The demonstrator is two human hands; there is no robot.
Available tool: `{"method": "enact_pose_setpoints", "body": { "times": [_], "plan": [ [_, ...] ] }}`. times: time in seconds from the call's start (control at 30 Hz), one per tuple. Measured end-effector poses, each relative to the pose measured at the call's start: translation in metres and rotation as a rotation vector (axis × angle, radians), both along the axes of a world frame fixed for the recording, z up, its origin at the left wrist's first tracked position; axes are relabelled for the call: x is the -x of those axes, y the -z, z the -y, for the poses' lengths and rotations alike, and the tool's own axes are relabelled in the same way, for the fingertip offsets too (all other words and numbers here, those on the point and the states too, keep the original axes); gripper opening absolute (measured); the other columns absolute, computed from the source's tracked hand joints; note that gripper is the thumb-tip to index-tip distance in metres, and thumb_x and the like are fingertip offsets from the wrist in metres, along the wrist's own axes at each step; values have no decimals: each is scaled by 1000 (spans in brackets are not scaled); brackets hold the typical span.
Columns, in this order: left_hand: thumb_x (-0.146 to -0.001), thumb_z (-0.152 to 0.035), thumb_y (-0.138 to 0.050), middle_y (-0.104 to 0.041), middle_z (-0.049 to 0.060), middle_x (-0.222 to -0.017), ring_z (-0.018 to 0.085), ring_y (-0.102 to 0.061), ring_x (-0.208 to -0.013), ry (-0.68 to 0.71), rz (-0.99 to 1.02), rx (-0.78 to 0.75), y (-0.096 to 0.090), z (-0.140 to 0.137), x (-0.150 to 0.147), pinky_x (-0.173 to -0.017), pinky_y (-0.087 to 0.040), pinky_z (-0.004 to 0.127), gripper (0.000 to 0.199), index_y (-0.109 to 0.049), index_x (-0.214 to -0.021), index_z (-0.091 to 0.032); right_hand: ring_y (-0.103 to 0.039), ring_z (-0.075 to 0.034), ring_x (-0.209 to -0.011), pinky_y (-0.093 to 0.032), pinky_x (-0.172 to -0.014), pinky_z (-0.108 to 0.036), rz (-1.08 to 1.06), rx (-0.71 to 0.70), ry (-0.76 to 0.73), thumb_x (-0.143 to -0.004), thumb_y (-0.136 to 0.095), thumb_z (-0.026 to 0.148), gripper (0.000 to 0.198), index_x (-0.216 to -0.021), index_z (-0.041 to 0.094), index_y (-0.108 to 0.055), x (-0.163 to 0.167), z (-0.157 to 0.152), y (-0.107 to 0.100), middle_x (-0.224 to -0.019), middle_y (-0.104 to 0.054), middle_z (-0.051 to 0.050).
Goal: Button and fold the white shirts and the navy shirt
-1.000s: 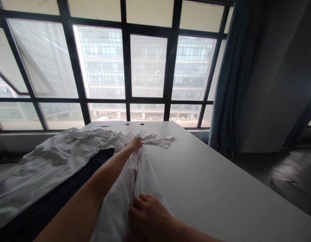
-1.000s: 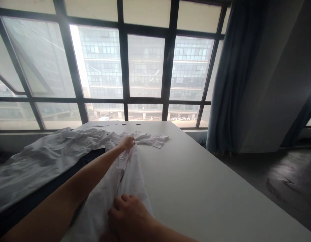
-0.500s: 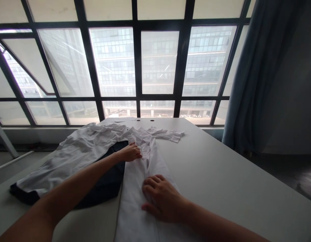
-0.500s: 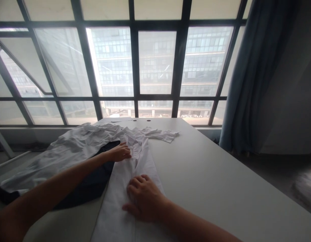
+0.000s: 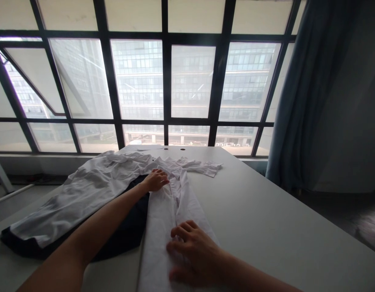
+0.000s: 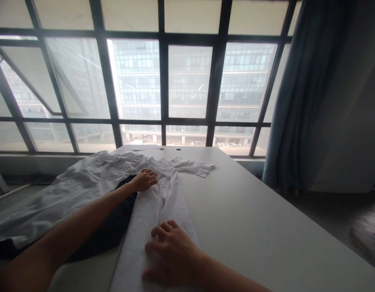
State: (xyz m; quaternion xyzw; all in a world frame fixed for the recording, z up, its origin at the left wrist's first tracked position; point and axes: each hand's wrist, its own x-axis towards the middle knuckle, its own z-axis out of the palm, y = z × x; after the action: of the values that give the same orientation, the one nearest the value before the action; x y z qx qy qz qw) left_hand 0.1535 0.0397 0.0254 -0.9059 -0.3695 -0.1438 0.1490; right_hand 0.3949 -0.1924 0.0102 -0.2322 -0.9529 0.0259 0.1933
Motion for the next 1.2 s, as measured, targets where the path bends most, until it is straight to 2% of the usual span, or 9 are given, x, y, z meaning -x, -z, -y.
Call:
{"method": "enact_pose_setpoints", "body": {
  "times": [0.13,0.33,0.53,0.67,0.73,0.8,0.9,0.97,1.2],
  "plan": [
    [-98,-34,-47,-65,8,-119,24,-53,-112,-142,53,20,1,-27,15,-105,-30,44,28,-70,-103,-19,-55,-21,-91,-37,-90,-38,39,9,-9,-85,-55,66,50,-110,24,-63,0,0,-3,-107,-62,-6],
    [-94,-46,-53,-65,12,-115,27,-51,-114,-217,48,49,0,-45,11,-105,-31,47,32,-70,-88,-19,-56,-17,-91,-37,-90,-33,51,26,-97,-91,-50,62,43,-110,25,-62,-1,4,-7,-109,-63,-4],
    [-94,-51,-52,-64,12,-111,30,-46,-119,-307,140,9,-2,-32,-3,-107,-27,51,34,-66,-99,-21,-57,-17,-90,-38,-88,-32,80,-11,-156,-91,-50,62,44,-111,25,-62,-1,8,-8,-106,-64,-3],
    [-99,-47,-39,-66,13,-108,31,-51,-115,-332,199,28,-13,-3,-22,-101,-34,47,39,-67,-101,-19,-57,-17,-86,-39,-84,-32,100,-36,-119,-93,-51,57,38,-101,22,-63,0,12,-12,-101,-64,-5],
    [-99,-49,-37,-69,11,-101,29,-58,-105,-316,175,121,-15,13,-35,-92,-40,42,44,-70,-94,-20,-57,-17,-83,-39,-81,-32,109,-46,-108,-93,-51,55,37,-100,20,-63,1,13,-14,-99,-64,-6],
    [-96,-53,-41,-70,8,-86,26,-64,-93,-275,120,294,-13,28,-48,-81,-45,35,44,-72,-85,-24,-57,-18,-82,-39,-81,-32,117,-52,-107,-93,-51,55,38,-100,20,-64,2,14,-16,-98,-63,-6],
    [-88,-54,-54,-68,3,-64,21,-67,-73,-226,61,592,-5,44,-60,-64,-47,28,37,-72,-74,-25,-56,-17,-82,-39,-82,-32,132,-61,-95,-94,-50,53,37,-99,19,-64,2,15,-17,-96,-63,-7],
    [-86,-52,-58,-68,2,-62,19,-66,-64,-249,83,719,-1,50,-63,-56,-47,25,34,-70,-71,-24,-56,-17,-81,-39,-82,-32,133,-71,-84,-95,-49,52,37,-98,18,-65,1,15,-18,-95,-63,-7],
    [-97,-30,-42,-69,6,-69,17,-68,-62,-328,270,886,-3,57,-64,-55,-53,23,26,-65,-92,-19,-56,-17,-79,-41,-76,-31,101,-95,-72,-94,-50,51,35,-97,19,-64,1,15,-12,-93,-62,-6]
  ]
}}
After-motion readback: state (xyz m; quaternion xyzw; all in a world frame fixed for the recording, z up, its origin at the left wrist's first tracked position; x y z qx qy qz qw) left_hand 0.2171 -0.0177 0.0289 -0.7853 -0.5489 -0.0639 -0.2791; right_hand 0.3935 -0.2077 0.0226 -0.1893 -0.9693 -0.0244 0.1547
